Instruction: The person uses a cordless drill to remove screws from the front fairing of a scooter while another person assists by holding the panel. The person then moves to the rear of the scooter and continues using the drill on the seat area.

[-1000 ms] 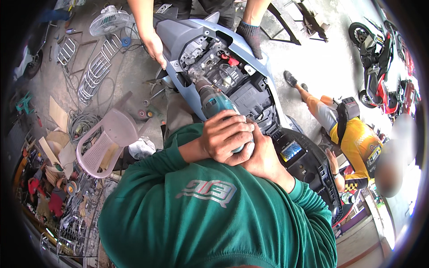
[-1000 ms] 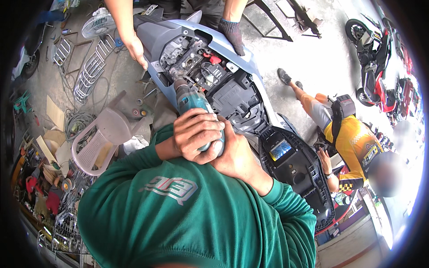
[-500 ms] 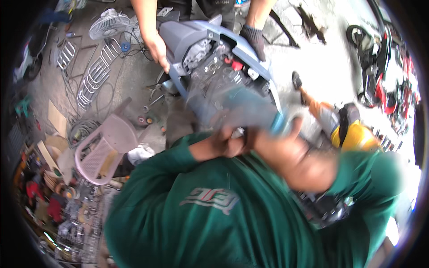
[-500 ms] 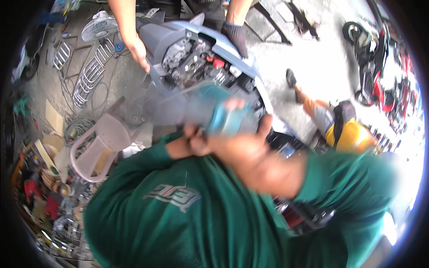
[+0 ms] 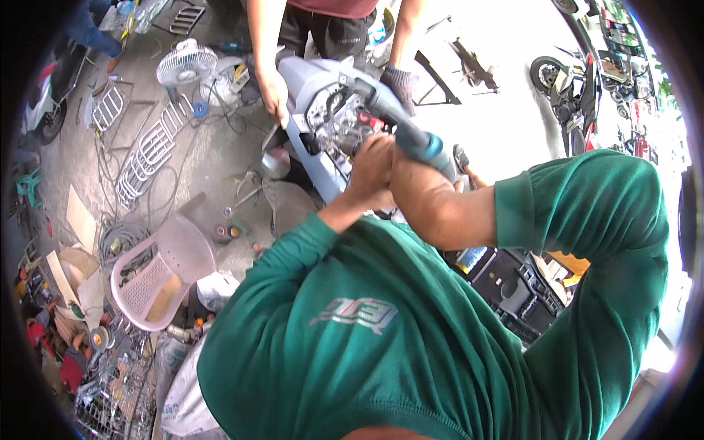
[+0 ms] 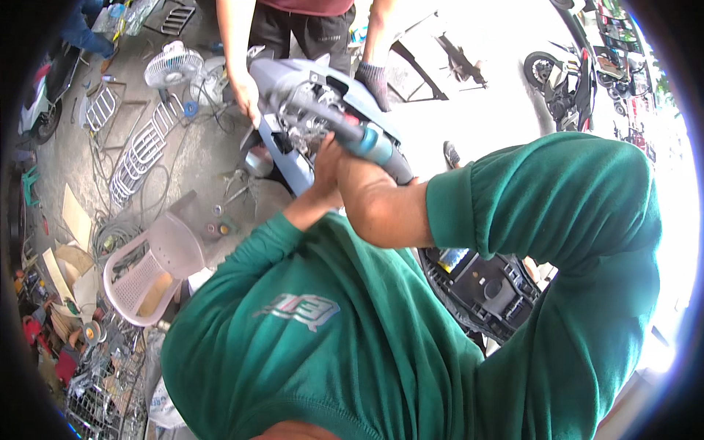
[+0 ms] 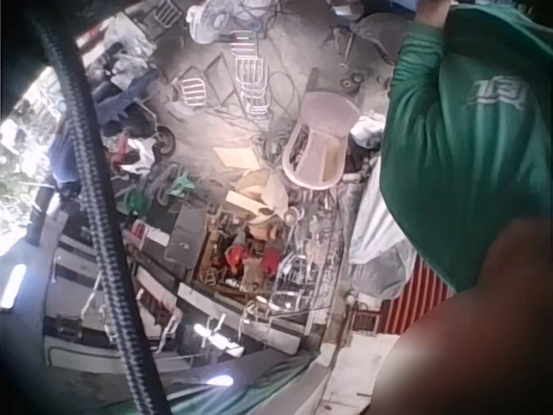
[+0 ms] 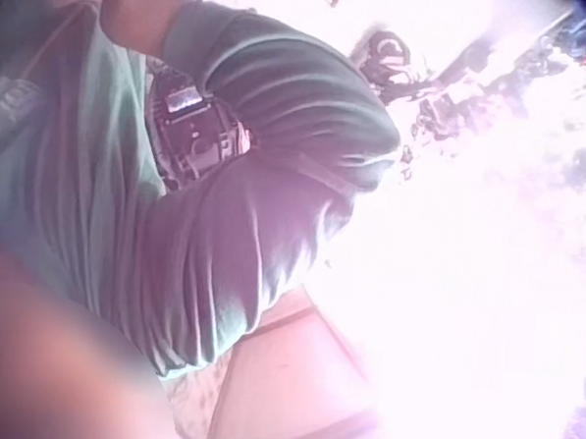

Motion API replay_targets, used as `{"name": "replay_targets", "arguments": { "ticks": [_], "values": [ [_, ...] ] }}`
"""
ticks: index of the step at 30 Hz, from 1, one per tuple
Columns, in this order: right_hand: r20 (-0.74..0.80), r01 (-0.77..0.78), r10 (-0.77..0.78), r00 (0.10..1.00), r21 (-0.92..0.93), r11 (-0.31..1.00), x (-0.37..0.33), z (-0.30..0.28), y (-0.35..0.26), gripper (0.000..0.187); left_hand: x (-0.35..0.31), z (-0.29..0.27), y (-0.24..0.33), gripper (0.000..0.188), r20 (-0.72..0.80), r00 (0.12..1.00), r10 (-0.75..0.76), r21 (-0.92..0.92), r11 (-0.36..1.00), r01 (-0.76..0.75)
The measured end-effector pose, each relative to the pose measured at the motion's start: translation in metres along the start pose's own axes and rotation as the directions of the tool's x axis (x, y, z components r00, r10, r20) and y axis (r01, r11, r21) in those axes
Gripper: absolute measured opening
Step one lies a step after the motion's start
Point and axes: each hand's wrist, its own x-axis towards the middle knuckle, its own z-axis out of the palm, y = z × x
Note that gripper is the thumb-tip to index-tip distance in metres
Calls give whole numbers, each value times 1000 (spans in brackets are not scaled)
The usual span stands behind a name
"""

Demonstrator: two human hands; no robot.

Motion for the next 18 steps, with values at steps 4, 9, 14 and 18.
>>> {"name": "replay_targets", "arguments": {
  "ticks": [4, 9, 14, 18],
  "values": [
    [-154, -197, 219, 963, 151, 969, -19, 8, 13, 39, 19, -32, -4, 103, 202, 979, -26, -279, 957, 83],
    [-368, 79, 360, 857, 785, 615, -37, 64, 31, 65, 47, -66, 8, 113, 451, 892, -36, -381, 896, 229],
    [-409, 446, 530, 743, 893, 63, -19, 111, -7, 83, 7, -71, 42, 103, -50, 993, 110, -190, 975, -117],
    [-246, 562, 622, 744, 733, -383, 0, 110, -76, 83, 3, -49, 40, 80, -49, 999, 14, -105, 994, -19]
  ]
}}
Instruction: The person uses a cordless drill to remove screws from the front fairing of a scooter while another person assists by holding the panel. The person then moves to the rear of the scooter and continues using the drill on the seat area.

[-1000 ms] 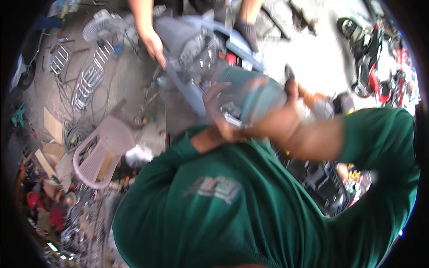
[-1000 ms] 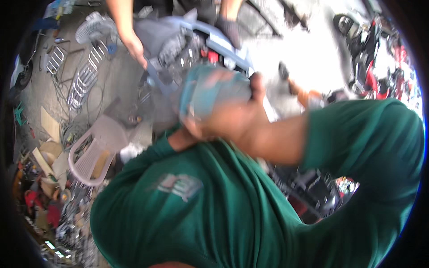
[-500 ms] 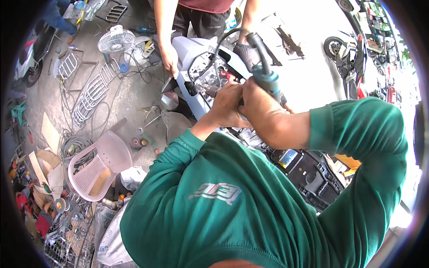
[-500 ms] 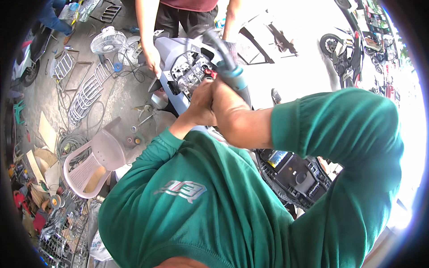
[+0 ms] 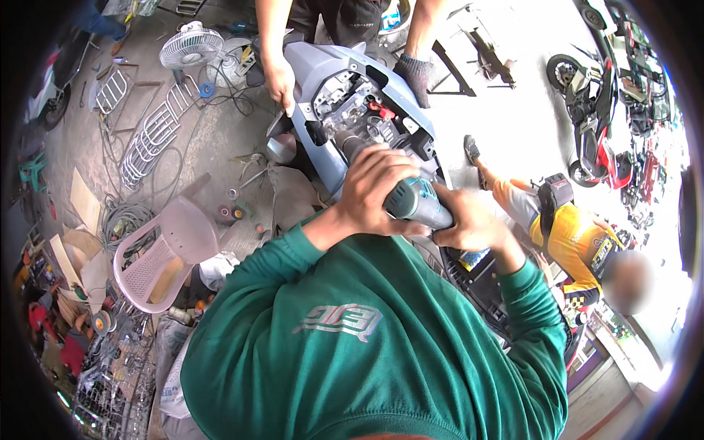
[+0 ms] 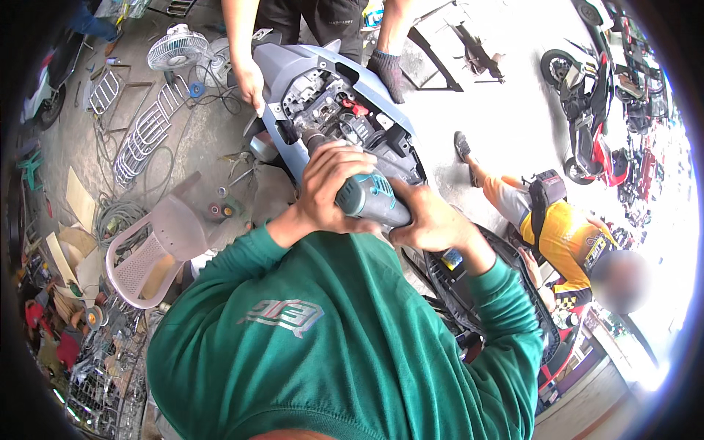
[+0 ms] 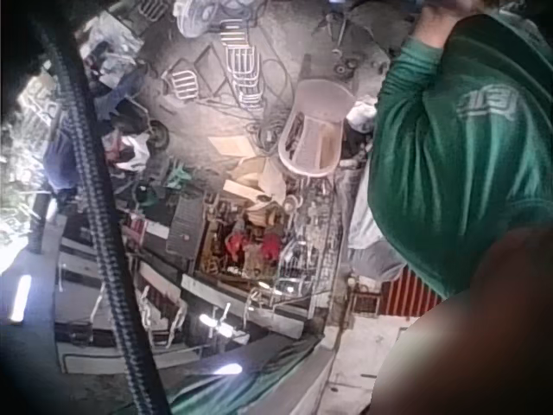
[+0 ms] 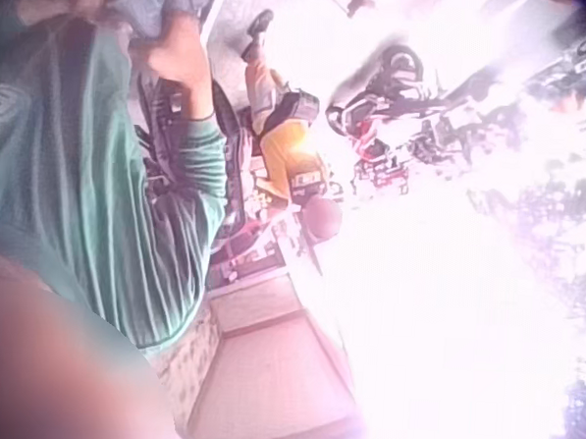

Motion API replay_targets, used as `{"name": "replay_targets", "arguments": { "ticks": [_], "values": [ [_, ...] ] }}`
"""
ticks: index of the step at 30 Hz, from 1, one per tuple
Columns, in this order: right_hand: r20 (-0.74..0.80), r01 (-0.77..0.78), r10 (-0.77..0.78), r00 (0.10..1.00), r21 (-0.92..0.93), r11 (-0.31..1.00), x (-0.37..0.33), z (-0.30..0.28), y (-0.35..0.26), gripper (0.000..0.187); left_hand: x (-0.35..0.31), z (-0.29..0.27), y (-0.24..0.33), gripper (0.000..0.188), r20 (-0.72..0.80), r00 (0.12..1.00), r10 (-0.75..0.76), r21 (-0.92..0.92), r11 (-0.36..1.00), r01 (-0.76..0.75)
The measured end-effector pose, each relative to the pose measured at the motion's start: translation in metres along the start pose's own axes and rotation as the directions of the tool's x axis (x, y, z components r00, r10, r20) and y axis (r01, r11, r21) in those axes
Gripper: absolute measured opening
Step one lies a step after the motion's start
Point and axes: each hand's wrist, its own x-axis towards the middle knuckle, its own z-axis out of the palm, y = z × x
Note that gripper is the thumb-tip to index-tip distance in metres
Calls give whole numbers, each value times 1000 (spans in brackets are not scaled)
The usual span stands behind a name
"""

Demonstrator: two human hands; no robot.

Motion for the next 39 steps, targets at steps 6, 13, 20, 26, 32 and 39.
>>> {"name": "replay_targets", "arguments": {
  "ticks": [6, 13, 20, 26, 32, 39],
  "values": [
    [45, -93, 115, 992, 881, 464, -8, 55, 31, 105, 20, 18, 0, 62, 99, 995, -8, -182, 983, 26],
    [-119, -37, 218, 969, 798, 601, -6, 98, 40, 100, 11, 11, 2, 60, 251, 967, 34, -179, 984, 12],
    [-115, -49, 294, 949, 866, 498, -14, 102, 40, 84, 23, 17, 4, 56, 298, 954, -16, -190, 979, 76],
    [31, -105, 246, 969, 950, 293, -12, 97, 46, 93, 31, 22, 3, 52, 345, 937, -64, -152, 981, 123],
    [-145, -47, 308, 940, 842, 538, -10, 93, 38, 101, 32, 19, 3, 53, 326, 943, -68, -169, 977, 129],
    [-351, -54, 308, 884, 579, 814, -14, 95, 23, 71, 32, 21, 7, 52, 268, 962, -44, -176, 980, 94]
  ]
}}
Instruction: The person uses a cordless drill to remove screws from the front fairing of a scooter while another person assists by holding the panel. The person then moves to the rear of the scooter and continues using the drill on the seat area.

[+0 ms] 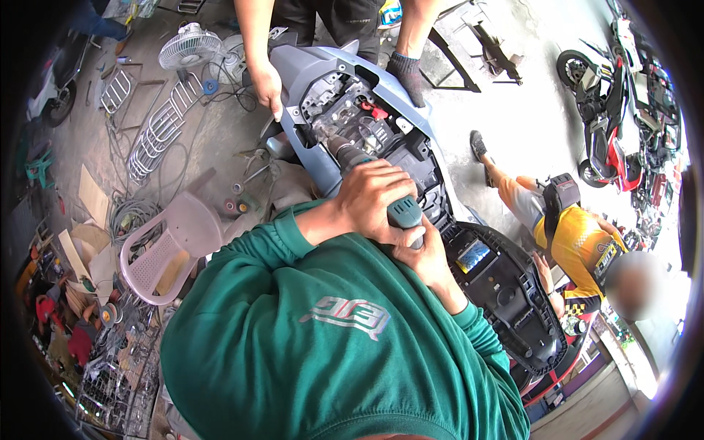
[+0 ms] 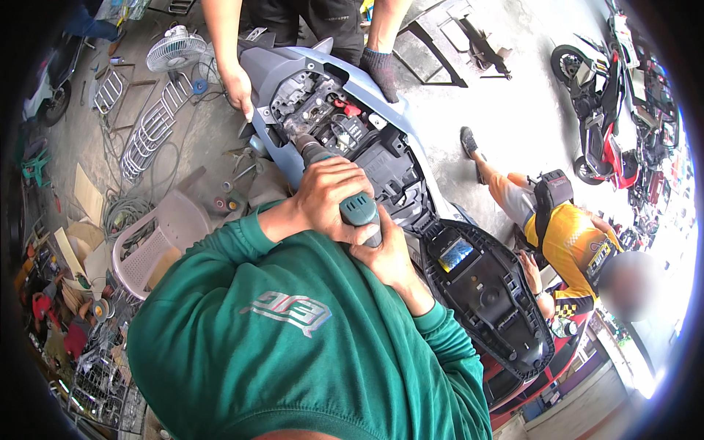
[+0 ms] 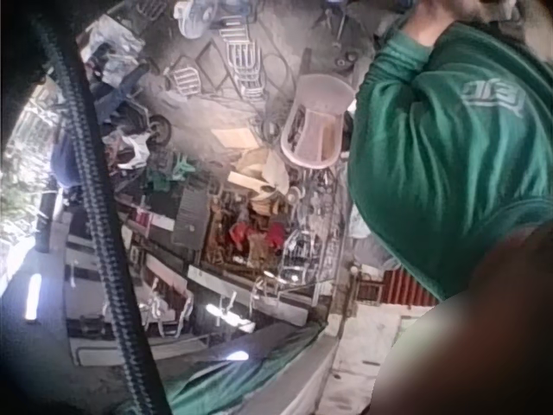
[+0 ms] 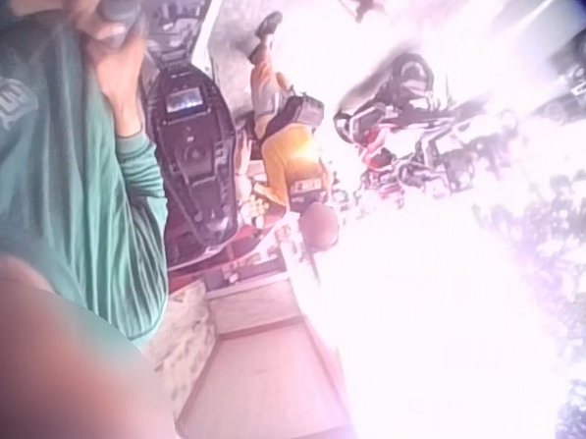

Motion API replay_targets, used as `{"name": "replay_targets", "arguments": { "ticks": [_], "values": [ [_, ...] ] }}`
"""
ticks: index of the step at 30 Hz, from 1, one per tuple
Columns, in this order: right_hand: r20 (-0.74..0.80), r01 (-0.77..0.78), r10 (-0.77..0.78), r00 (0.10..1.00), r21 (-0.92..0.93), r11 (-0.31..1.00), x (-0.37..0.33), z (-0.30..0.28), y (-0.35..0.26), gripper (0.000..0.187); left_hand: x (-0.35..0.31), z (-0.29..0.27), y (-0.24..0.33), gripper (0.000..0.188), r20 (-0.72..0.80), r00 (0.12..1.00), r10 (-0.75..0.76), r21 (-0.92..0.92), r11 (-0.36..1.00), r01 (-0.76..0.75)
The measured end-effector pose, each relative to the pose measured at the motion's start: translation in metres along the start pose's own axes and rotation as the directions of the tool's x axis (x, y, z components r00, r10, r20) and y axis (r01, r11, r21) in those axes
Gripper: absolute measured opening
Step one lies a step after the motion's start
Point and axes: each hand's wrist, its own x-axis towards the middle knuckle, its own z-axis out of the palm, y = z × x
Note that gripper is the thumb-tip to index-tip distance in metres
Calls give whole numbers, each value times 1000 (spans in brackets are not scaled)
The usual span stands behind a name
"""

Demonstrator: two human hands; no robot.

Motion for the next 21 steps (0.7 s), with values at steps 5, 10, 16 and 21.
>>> {"name": "replay_targets", "arguments": {
  "ticks": [5, 10, 16, 21],
  "values": [
    [29, 6, -5, 1000, -23, 1000, -13, -12, -11, 68, 0, 4, 12, 51, -13, 1000, 7, -19, 1000, -7],
    [-60, 23, -26, 998, -42, 999, -24, -5, -11, 65, -3, 9, 17, 59, -15, 999, 32, 2, 999, -32],
    [-19, -93, 94, 995, 54, 994, -23, -5, -8, 72, -2, 9, 11, 56, -24, 998, 57, 0, 998, -57],
    [-5, 0, 1, 1000, 66, 998, -11, 0, -2, 79, -4, 4, 6, 52, 4, 1000, 20, -16, 1000, -20]
  ]
}}
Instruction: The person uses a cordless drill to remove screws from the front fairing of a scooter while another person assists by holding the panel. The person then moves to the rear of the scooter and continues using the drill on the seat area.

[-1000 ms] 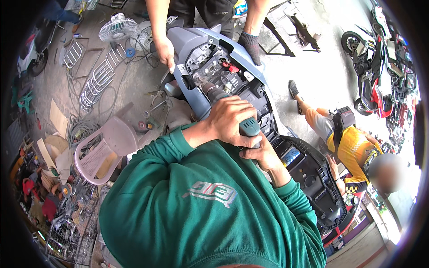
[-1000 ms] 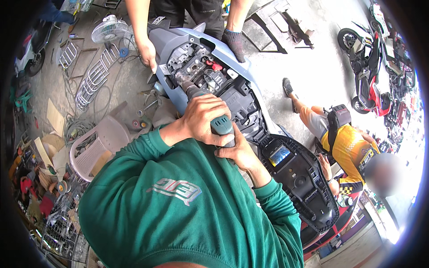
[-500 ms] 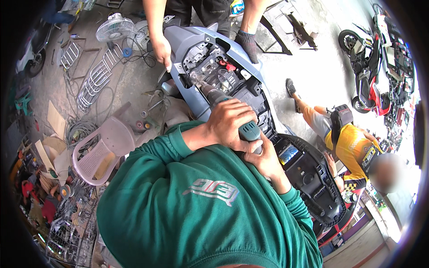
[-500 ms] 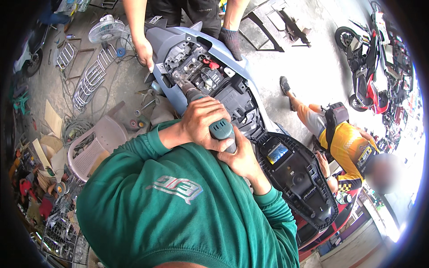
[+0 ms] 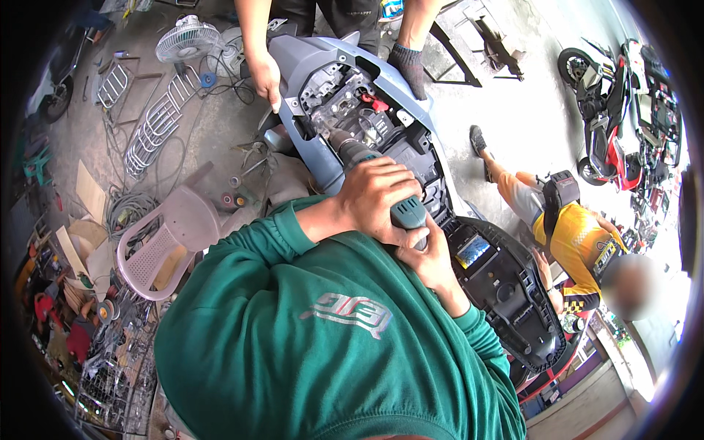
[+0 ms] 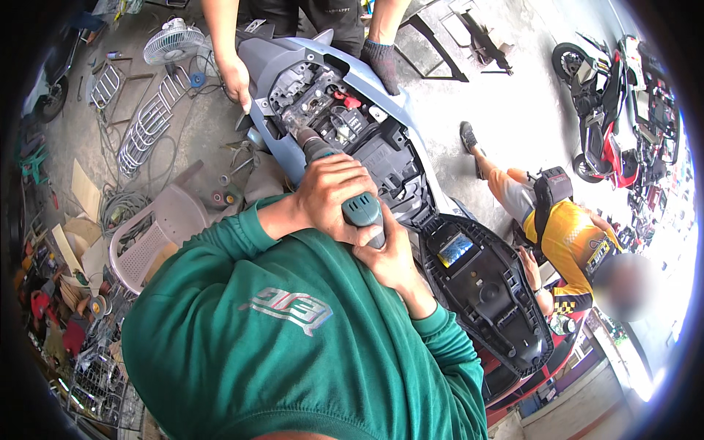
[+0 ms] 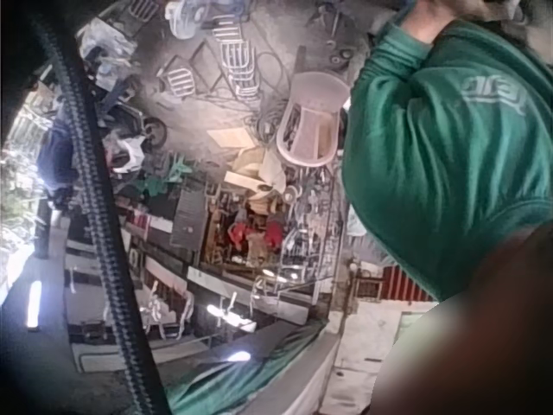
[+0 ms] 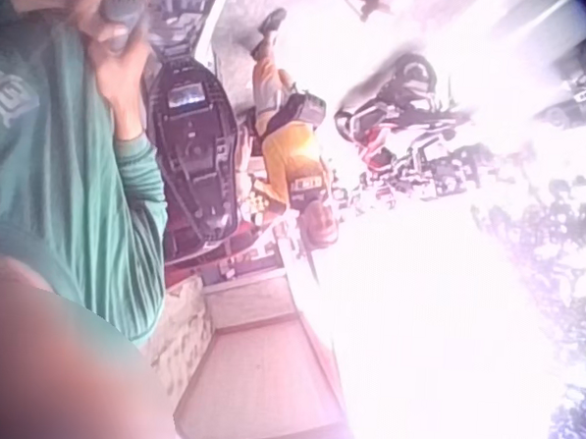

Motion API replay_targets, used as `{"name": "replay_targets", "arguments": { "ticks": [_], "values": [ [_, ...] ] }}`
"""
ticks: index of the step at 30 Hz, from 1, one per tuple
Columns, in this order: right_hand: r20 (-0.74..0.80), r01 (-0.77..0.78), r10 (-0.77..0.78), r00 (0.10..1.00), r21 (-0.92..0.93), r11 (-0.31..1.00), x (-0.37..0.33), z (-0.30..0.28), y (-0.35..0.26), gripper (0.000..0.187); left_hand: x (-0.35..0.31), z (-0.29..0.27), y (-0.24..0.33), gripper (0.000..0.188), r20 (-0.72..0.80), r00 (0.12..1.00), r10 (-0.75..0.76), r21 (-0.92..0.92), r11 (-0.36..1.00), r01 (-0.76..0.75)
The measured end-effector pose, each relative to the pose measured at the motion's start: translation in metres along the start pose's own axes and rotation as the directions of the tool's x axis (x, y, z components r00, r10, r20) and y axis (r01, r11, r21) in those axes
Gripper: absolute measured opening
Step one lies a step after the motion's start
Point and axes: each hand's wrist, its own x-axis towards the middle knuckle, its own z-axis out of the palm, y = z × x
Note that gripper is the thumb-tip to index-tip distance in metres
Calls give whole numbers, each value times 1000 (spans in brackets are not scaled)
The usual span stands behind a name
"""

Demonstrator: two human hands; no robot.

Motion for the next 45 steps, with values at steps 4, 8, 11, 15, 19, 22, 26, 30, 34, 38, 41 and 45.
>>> {"name": "replay_targets", "arguments": {
  "ticks": [4, 8, 11, 15, 19, 22, 26, 30, 34, 38, 41, 45],
  "values": [
    [10, 1, -1, 1000, 3, 1000, 6, 3, 3, 83, -2, -4, -5, 54, -22, 999, 31, 34, 999, -30],
    [14, 54, -53, 998, -44, 998, 7, 3, 4, 80, -6, -4, -4, 52, -24, 1000, 19, 27, 999, -19],
    [6, 65, -65, 998, -56, 996, 4, 4, 6, 79, -8, 0, -2, 52, -48, 999, 17, 23, 1000, -16],
    [-8, 34, -34, 999, -57, 998, 3, 3, 10, 80, -8, 3, -4, 51, -36, 999, 28, 28, 999, -27],
    [-16, 44, -45, 999, -46, 998, 4, 3, 14, 82, -7, 2, -6, 52, -22, 999, 37, 29, 999, -36],
    [-16, 118, -120, 993, -113, 987, 8, 4, 12, 85, -6, -3, -5, 56, -14, 999, 32, 37, 999, -31],
    [10, 131, -131, 991, -107, 986, 11, 3, 6, 91, -6, -6, -3, 54, -20, 1000, 10, 48, 999, -9],
    [23, 99, -97, 995, -118, 988, 10, 1, 3, 91, -7, -2, -3, 50, -50, 999, 9, 20, 1000, -8],
    [32, 87, -84, 996, -84, 993, 8, -2, 6, 93, -7, 2, -5, 50, -48, 999, 15, 29, 999, -14],
    [43, 110, -106, 993, -115, 987, 11, -4, 8, 93, -5, -1, -7, 51, -44, 999, 26, 21, 999, -25],
    [34, 110, -107, 994, -89, 990, 13, -4, 4, 92, -3, -3, -7, 52, -20, 1000, 3, 28, 1000, -2],
    [54, 97, -91, 994, -112, 989, 12, -6, -4, 92, -2, -2, -8, 54, -63, 998, 28, 24, 999, -26]
  ]
}}
